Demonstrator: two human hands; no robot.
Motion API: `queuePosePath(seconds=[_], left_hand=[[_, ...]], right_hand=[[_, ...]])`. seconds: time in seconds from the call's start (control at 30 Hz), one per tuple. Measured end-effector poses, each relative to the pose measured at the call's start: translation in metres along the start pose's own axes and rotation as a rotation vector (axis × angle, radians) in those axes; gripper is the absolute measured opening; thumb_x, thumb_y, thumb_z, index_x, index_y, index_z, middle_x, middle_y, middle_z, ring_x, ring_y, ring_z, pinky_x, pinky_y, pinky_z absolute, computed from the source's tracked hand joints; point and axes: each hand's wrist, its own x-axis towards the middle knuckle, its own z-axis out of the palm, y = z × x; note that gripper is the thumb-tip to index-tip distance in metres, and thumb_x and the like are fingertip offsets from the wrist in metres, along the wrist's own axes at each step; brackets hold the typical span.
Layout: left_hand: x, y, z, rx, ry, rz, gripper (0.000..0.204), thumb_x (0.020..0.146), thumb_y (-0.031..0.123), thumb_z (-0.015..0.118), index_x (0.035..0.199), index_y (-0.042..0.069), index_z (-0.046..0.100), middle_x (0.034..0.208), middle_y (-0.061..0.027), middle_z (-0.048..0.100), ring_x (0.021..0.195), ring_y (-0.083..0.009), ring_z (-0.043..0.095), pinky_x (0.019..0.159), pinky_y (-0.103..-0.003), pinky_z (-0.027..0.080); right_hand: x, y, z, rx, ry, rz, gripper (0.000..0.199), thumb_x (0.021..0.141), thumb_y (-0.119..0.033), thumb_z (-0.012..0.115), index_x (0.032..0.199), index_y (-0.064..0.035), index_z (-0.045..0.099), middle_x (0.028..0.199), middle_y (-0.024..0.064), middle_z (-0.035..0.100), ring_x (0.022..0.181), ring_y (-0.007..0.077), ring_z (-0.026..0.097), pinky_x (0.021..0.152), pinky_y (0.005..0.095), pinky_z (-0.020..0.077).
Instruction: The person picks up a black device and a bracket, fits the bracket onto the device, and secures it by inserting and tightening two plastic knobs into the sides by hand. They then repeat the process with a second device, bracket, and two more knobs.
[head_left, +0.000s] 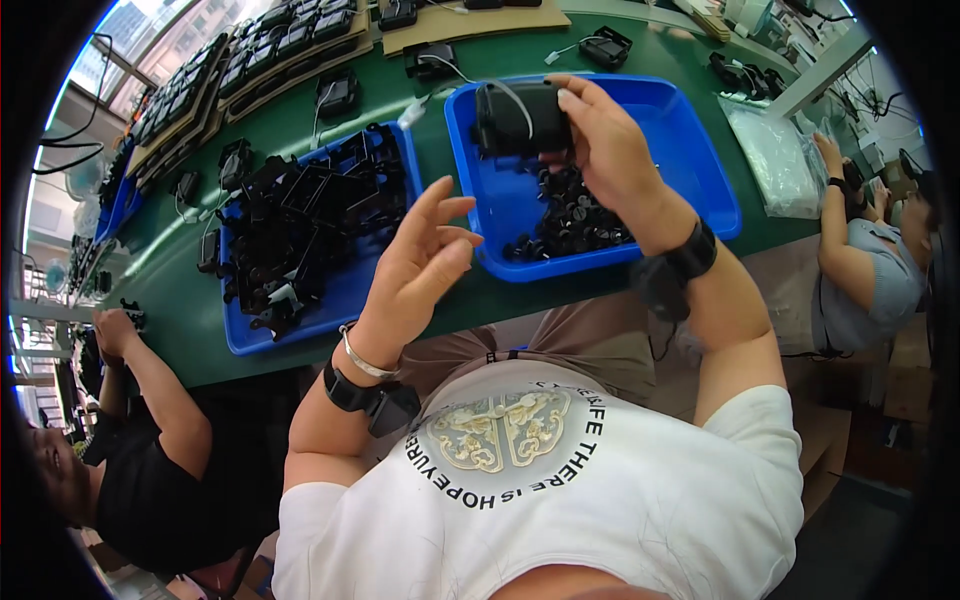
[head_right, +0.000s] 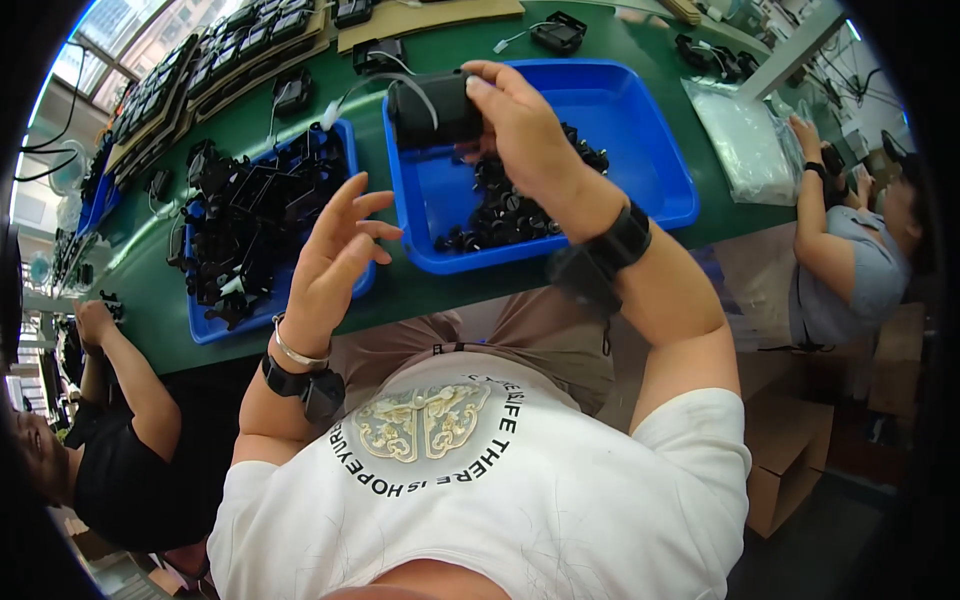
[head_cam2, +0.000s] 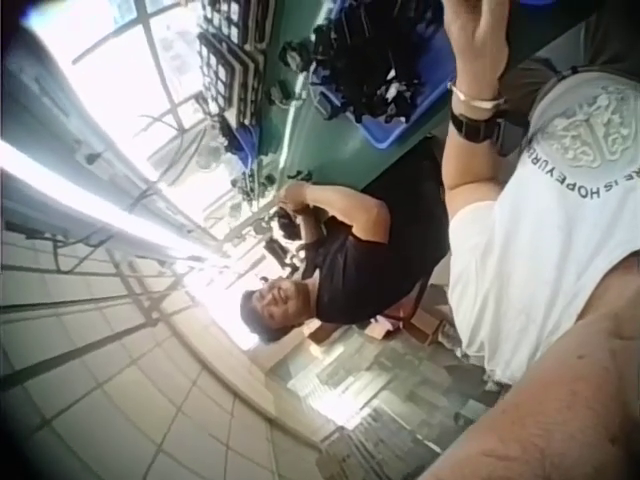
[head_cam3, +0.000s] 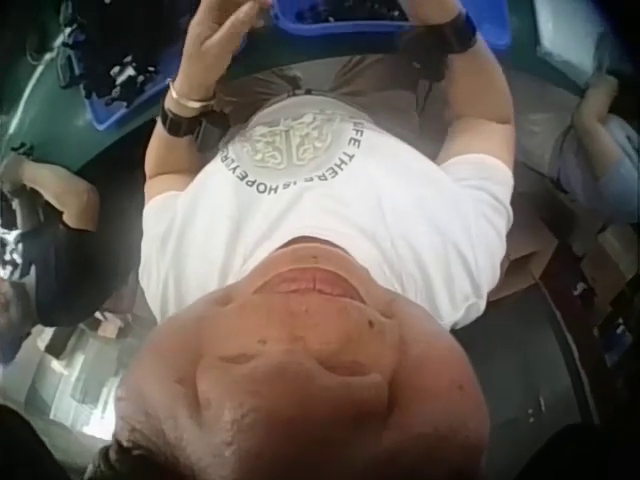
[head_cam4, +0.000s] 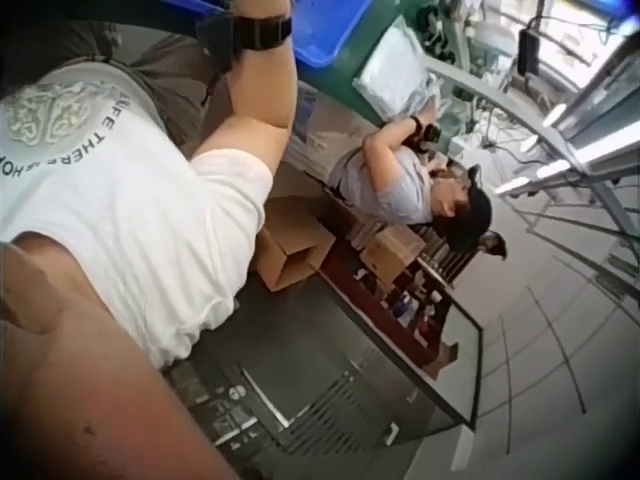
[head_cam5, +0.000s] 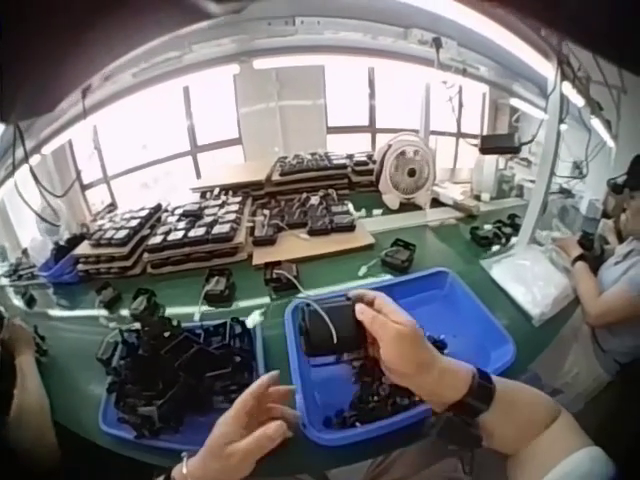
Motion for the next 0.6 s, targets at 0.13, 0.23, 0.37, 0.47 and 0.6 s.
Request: queuePosePath(seconds=[0.13, 0.23, 0.37, 0.47, 0.6], left_hand=[[0.014, 0.013, -0.006, 0.349, -0.262, 0.093, 0.046, 0.085, 0.01, 0.061, 0.127, 0.002, 0.045, 0.108, -0.0116, 0.06, 0.093, -0.0168, 0.058, 0.076, -0.029, 0.047], [0.03, 0.02, -0.006, 0.449, -0.351, 0.166, 0.044, 0.081, 0.006, 0.062, 0.123, 0.002, 0.049, 0.106, -0.0113, 0.062, 0.091, -0.0182, 0.06, 0.077, -0.03, 0.048], [0.034, 0.026, -0.004, 0.521, -0.338, 0.252, 0.04, 0.076, 0.003, 0.065, 0.115, 0.001, 0.055, 0.097, -0.0114, 0.064, 0.085, -0.0207, 0.062, 0.075, -0.03, 0.048], [0.033, 0.029, -0.001, 0.524, -0.315, 0.307, 0.038, 0.073, 0.002, 0.066, 0.109, 0.0, 0.057, 0.092, -0.0116, 0.065, 0.08, -0.0226, 0.063, 0.071, -0.03, 0.049], [0.035, 0.029, -0.006, 0.534, -0.313, 0.396, 0.034, 0.07, 0.001, 0.067, 0.103, -0.001, 0.058, 0.087, -0.0114, 0.065, 0.075, -0.0249, 0.063, 0.065, -0.031, 0.049]], right_hand=[[0.092, -0.009, -0.044, -0.225, 0.068, -0.03, 0.029, 0.094, -0.022, 0.042, 0.118, -0.008, 0.047, 0.087, 0.0013, 0.06, 0.068, 0.0114, 0.058, 0.059, 0.0283, 0.047], [0.146, -0.006, -0.072, -0.432, 0.06, 0.075, 0.031, 0.094, -0.023, 0.042, 0.123, -0.0125, 0.046, 0.091, 0.0012, 0.059, 0.072, 0.0121, 0.056, 0.061, 0.0307, 0.0462], [0.199, 0.019, -0.09, -0.562, 0.11, 0.248, 0.032, 0.094, -0.023, 0.042, 0.125, -0.0157, 0.046, 0.097, 0.0019, 0.058, 0.076, 0.0139, 0.055, 0.063, 0.0322, 0.0458], [0.22, 0.029, -0.101, -0.658, 0.016, 0.392, 0.032, 0.093, -0.023, 0.043, 0.123, -0.0149, 0.05, 0.1, 0.0039, 0.057, 0.08, 0.0153, 0.054, 0.063, 0.0337, 0.0464], [0.233, 0.026, -0.106, -0.945, 0.054, 0.449, 0.029, 0.091, -0.022, 0.045, 0.117, -0.0127, 0.055, 0.095, 0.0036, 0.058, 0.073, 0.0143, 0.056, 0.057, 0.0313, 0.047]])
